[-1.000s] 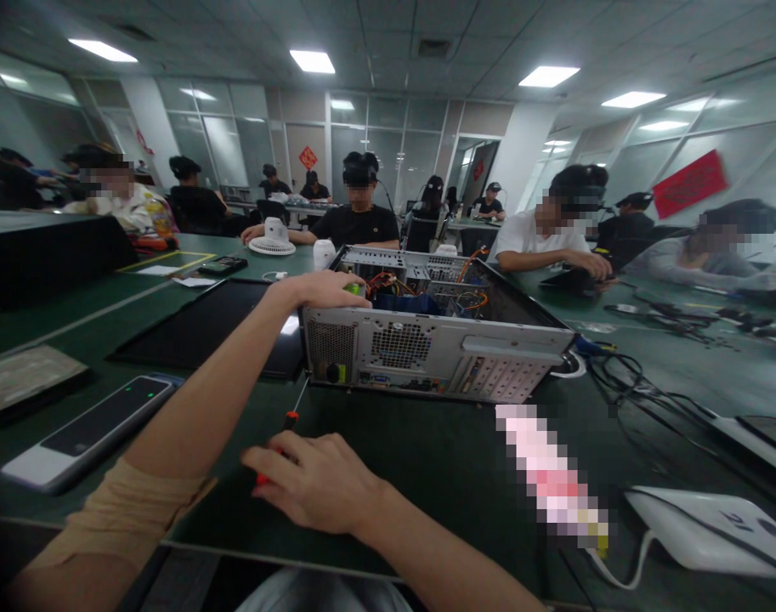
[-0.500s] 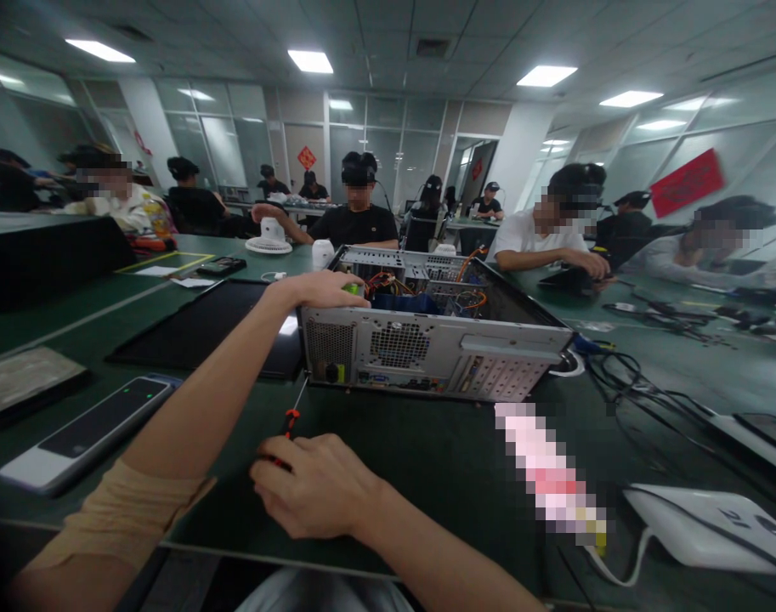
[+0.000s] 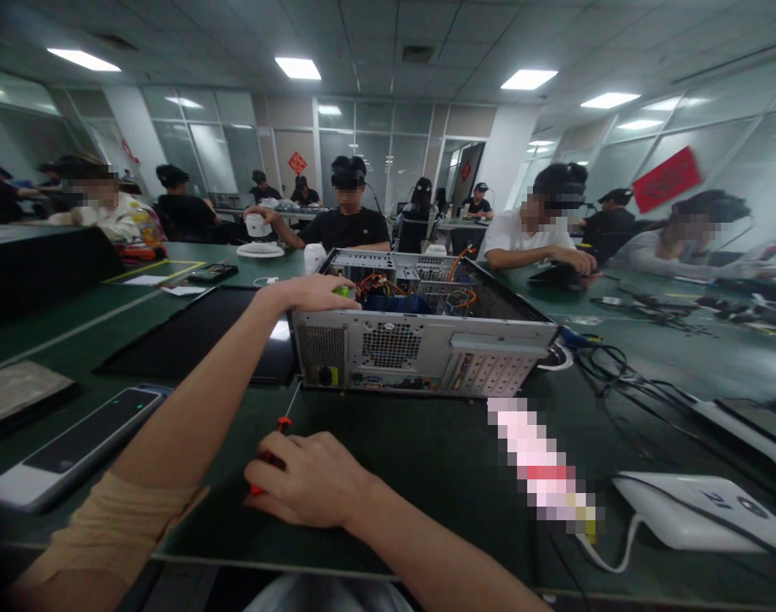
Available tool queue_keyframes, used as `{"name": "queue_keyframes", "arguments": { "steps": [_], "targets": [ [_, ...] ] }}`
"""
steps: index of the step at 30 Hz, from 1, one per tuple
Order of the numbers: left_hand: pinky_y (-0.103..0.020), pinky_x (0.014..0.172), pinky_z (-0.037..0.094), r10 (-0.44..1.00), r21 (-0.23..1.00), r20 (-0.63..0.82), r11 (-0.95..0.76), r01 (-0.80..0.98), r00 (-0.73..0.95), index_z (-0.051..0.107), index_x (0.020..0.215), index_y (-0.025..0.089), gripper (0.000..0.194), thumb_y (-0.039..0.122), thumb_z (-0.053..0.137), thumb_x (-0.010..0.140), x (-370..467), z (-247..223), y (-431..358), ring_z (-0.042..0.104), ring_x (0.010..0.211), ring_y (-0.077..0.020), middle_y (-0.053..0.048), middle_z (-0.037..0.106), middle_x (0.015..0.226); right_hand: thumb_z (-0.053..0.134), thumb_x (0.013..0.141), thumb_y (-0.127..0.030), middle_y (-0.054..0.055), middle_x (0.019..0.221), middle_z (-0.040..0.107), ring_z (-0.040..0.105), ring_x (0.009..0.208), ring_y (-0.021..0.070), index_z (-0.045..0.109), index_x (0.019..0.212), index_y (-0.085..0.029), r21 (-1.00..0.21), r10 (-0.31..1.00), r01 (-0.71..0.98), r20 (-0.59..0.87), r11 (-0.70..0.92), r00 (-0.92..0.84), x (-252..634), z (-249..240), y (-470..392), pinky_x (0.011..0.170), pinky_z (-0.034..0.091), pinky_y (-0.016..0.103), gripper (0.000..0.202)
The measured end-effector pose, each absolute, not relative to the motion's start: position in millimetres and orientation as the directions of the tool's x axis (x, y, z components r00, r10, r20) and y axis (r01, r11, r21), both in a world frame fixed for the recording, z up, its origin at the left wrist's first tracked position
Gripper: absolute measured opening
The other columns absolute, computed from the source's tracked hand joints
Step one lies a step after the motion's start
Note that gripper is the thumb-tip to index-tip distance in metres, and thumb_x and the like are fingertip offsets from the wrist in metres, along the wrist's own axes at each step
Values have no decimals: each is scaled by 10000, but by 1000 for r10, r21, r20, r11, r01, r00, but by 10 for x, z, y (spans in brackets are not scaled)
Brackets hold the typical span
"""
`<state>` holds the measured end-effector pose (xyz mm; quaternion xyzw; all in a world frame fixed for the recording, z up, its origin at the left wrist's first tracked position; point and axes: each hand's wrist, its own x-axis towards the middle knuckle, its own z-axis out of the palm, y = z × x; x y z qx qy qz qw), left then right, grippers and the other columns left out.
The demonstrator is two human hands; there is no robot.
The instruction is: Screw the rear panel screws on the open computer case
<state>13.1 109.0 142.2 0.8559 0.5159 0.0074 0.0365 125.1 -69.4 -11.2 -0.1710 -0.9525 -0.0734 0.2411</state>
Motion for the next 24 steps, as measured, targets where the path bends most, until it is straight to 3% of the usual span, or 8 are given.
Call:
{"name": "queue_keyframes", "arguments": {
  "steps": [5,9,15,24],
  "targets": [
    [-378,1045,379,879,59,-29,-473,879,476,404,1496,191,868,746,389,829,139,1429,1078,479,1306,-327,-111,425,1536,420,1022,-464,47,1130,629,618,760,122,608,1111,-234,89,289,380,502,921,-815,1234,-93,-717,495,405,225,310],
    [-396,1042,385,877,70,-26,-477,876,480,399,1502,182,889,750,400,817,134,1422,1098,483,1299,-337,-117,434,1528,443,1016,-466,44,1053,651,628,789,137,546,1217,-220,78,284,383,541,920,-792,1232,-95,-715,502,401,226,334],
    [-416,1043,386,882,94,-17,-468,879,471,417,1494,216,882,758,420,797,132,1429,1079,487,1298,-332,-103,471,1504,479,1003,-383,43,1047,655,594,671,100,590,1006,-169,116,247,340,482,933,-841,1225,-95,-721,505,415,244,241],
    [-427,1040,392,878,100,-16,-475,874,479,437,1478,237,863,757,429,790,129,1422,1101,486,1295,-335,-87,484,1496,505,964,-297,47,1027,638,580,680,117,584,1122,-164,153,224,340,499,928,-837,1217,-66,-752,490,411,244,221]
  ]
}}
